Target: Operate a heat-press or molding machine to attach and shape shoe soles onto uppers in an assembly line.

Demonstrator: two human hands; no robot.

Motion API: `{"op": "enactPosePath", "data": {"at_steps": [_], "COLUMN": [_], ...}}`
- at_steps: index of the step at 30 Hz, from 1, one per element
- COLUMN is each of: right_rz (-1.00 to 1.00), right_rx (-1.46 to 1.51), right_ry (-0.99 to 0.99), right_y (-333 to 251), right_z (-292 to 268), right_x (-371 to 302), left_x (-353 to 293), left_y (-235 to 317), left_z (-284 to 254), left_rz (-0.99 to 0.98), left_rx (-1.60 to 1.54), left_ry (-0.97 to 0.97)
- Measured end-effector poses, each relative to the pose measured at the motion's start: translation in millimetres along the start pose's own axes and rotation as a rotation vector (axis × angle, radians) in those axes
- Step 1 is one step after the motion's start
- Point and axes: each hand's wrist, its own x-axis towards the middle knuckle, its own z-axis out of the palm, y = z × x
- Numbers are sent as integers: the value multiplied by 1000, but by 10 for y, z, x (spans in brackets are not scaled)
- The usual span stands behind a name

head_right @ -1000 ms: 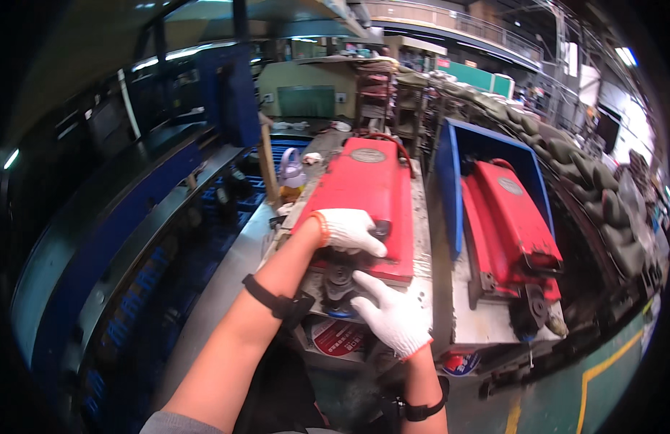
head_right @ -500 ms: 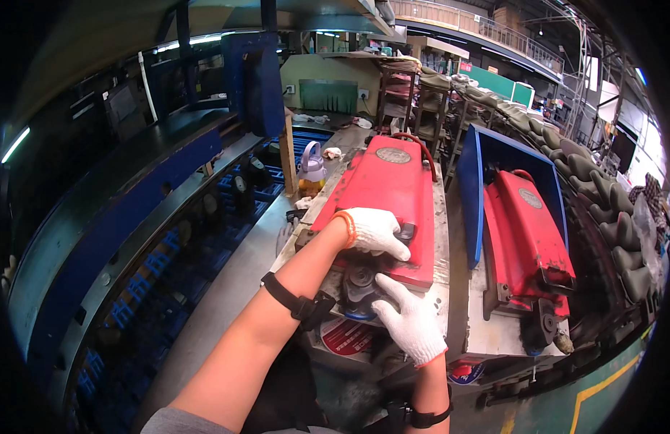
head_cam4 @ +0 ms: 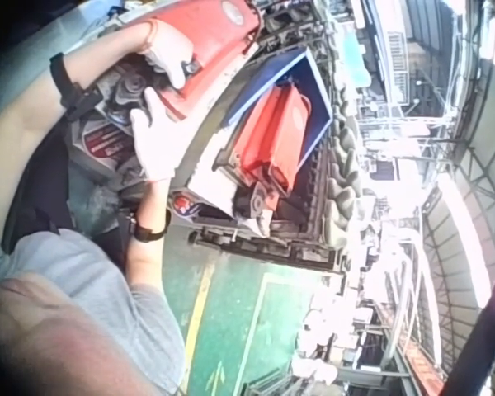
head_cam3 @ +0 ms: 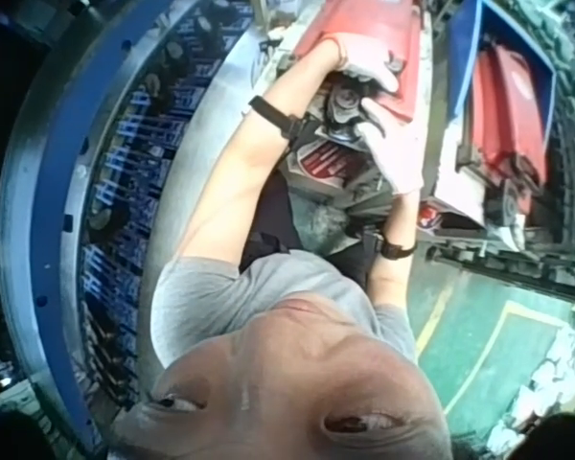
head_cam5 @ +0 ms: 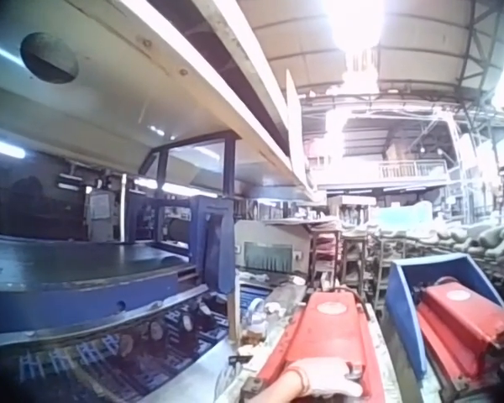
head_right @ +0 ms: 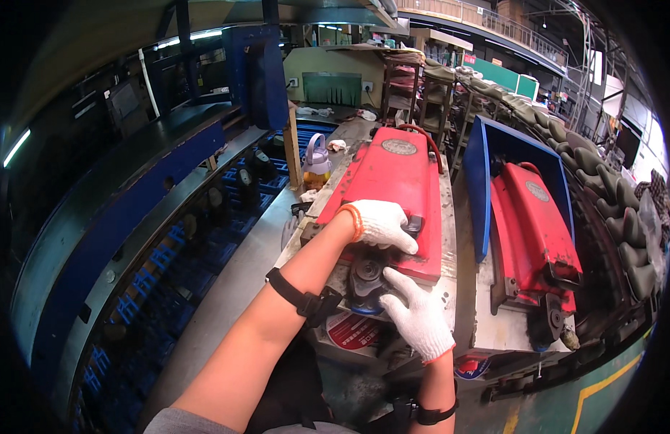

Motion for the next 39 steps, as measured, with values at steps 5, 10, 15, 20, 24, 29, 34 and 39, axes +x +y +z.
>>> {"op": "enactPosePath", "data": {"at_steps": [5,10,15,20,24,29,34,39], "right_rz": [8,-22,-1,27,25,14,24,16], "right_rx": [-36,-10,-6,4,4,-1,4,-2], "right_ry": [-6,15,7,-11,-12,-10,-4,1], "right_y": [-8,13,-9,-16,-13,-29,8,-13], "right_z": [-8,-1,-4,-7,-10,-12,-6,8], "right_x": [-4,-16,-10,-6,-12,-15,-11,-3], "left_x": [-37,-45,-37,-24,-10,38,43,-12], "left_y": [28,70,42,22,6,-50,-36,0], "left_z": [-15,-23,-16,-8,0,23,18,-16], "left_rz": [-32,-40,-29,-29,-21,0,1,-30], "left_rx": [19,25,12,-11,-12,23,36,43], "left_ry": [-33,-34,-26,-34,-32,3,9,-15]}}
